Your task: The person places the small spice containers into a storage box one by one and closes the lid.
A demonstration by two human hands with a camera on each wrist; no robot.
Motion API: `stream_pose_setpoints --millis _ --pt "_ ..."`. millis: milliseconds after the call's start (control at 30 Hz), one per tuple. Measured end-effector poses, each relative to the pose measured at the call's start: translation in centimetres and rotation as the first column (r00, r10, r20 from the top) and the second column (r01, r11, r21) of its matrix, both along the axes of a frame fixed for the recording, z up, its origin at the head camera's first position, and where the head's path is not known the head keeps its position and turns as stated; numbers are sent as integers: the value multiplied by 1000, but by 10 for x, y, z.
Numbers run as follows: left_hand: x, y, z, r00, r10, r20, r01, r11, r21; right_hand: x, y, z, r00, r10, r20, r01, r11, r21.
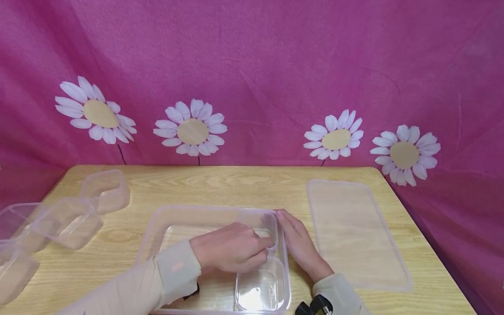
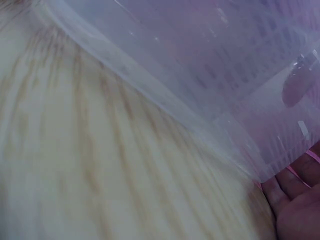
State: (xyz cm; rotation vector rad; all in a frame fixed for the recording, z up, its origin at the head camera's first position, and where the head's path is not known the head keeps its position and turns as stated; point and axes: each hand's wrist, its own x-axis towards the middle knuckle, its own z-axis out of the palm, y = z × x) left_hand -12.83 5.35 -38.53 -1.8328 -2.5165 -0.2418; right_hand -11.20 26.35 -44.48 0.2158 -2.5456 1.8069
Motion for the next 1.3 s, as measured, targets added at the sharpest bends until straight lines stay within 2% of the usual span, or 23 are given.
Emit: stream_pose_setpoints --millis 333,600,833,1000,1300 --pt "0 1 -2 999 -1 -46 1 1000 0 0 1 0 1000 11 -1 -11 1000 -10" --pt "1 4 -5 999 -2 -43 2 1000 10 1 1 -2 1000 0 9 0 1000 -11" --pt "2 3 0 998 22 -65 -24 1000 -20 -1 -1 1 1000 -7 0 7 1000 -22" --pt "3 4 0 996 27 -89 -28 999 -16 0 -2 0 1000 3 -13 -3 999 -52" --pt "2 3 -2 997 40 -60 -41 999 -20 0 -3 0 1000 10 -23 -11 999 -33"
